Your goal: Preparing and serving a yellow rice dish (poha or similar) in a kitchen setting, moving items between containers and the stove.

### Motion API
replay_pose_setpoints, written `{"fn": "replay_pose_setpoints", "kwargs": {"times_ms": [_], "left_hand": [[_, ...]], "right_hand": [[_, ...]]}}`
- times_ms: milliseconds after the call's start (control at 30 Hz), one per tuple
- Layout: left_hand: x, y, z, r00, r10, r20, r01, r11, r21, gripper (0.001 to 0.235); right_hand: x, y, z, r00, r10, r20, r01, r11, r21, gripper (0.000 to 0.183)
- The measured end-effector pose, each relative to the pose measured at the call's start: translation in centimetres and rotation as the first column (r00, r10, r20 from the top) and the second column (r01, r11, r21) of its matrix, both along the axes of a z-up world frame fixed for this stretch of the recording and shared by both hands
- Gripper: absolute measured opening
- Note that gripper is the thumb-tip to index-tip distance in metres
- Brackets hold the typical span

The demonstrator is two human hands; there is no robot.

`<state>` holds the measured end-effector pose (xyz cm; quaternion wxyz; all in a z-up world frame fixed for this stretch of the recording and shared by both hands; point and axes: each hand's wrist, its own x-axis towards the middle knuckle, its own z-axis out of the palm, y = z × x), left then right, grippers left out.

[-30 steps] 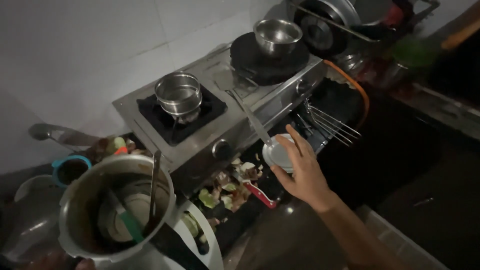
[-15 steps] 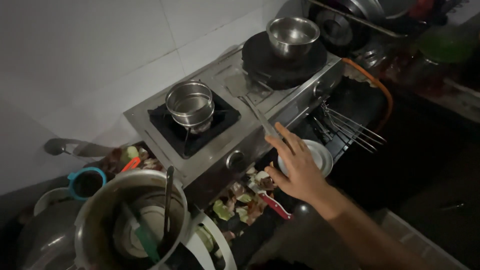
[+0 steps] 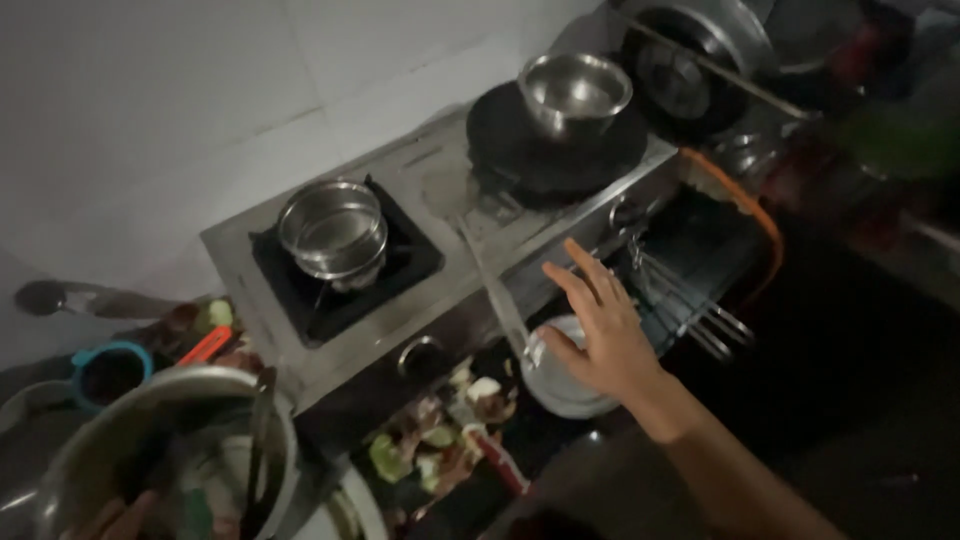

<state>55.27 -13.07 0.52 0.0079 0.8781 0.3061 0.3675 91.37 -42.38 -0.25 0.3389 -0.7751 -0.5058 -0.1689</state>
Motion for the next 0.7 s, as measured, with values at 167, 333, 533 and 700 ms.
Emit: {"fn": "replay_pose_setpoints", "kwargs": {"times_ms": [167, 333, 533, 700], "left_hand": [[4.6, -2.8, -1.3, 0.999, 0.035, -0.009, -0.035, 0.999, 0.036, 0.066], [8.0, -5.3, -4.1, 0.999, 0.007, 0.042, -0.005, 0.999, -0.043, 0.072], [16.2, -10.5, 2.3, 0.967, 0.215, -0.138, -0.246, 0.932, -0.267, 0.099], [20.0, -13.0, 2.6, 0.98, 0.192, -0.061, -0.201, 0.939, -0.278, 0.097]], "right_hand": [[5.0, -2.1, 0.8, 0.999, -0.035, -0.005, 0.035, 0.999, -0.033, 0.067], [9.6, -4.1, 1.2, 0.999, -0.053, -0.006, 0.053, 0.999, 0.004, 0.072], [13.4, -5.4, 0.5, 0.998, -0.038, -0.04, 0.039, 0.999, 0.029, 0.071], [15.5, -5.2, -0.6, 0.998, -0.012, -0.062, 0.014, 1.0, 0.025, 0.069]]}}
